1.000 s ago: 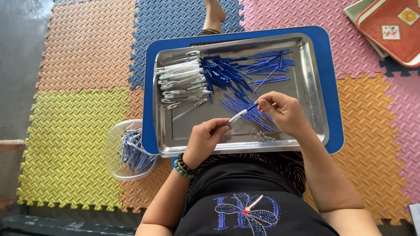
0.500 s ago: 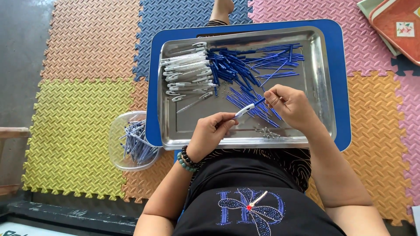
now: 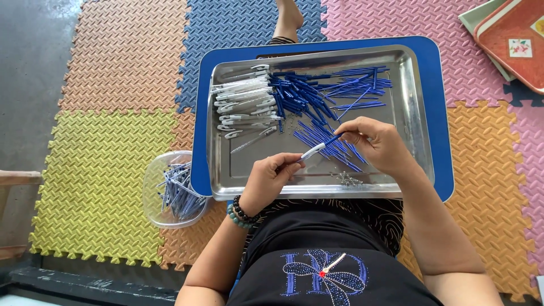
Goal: Manually assembling pens by inserting ink refills into plastic barrels.
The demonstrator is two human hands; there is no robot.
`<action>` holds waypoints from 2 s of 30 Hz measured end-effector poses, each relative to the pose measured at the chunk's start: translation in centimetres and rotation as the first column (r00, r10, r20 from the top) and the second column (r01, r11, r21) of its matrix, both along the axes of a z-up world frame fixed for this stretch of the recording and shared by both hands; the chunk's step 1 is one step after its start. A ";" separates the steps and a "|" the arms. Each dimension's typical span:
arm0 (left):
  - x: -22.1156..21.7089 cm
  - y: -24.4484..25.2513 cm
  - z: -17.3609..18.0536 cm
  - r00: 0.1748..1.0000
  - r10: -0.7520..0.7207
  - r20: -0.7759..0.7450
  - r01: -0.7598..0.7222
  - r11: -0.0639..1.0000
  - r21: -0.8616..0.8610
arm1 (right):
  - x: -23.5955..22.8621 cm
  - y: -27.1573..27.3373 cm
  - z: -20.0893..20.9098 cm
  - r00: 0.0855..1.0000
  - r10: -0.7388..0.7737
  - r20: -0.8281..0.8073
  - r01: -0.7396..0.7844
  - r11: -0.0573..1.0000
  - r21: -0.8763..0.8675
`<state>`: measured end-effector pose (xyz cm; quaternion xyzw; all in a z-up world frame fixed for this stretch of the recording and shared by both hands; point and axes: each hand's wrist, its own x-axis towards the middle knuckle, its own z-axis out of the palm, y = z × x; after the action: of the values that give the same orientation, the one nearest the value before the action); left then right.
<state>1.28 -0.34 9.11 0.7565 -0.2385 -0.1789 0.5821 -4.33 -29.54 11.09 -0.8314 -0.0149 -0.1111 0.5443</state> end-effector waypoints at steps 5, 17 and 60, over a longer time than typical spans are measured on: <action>-0.1 0.1 0.1 1.000 0.008 -0.005 -0.008 1.000 0.008 | 0.0 0.0 -1.7 0.998 -0.029 -0.048 0.027 0.998 -0.054; 0.2 0.1 0.6 0.999 -0.038 0.002 0.038 0.999 0.035 | -0.1 -0.3 -1.6 0.990 0.018 0.141 -0.002 0.993 -0.114; 0.4 0.6 1.8 0.995 -0.078 0.061 0.071 0.991 0.111 | 0.1 -0.5 -0.5 0.970 0.137 0.203 -0.082 0.963 -0.256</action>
<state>1.71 0.22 10.95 0.7830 -0.2752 -0.1886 0.5250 -4.23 -30.06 10.57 -0.8730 -0.1345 -0.1687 0.4375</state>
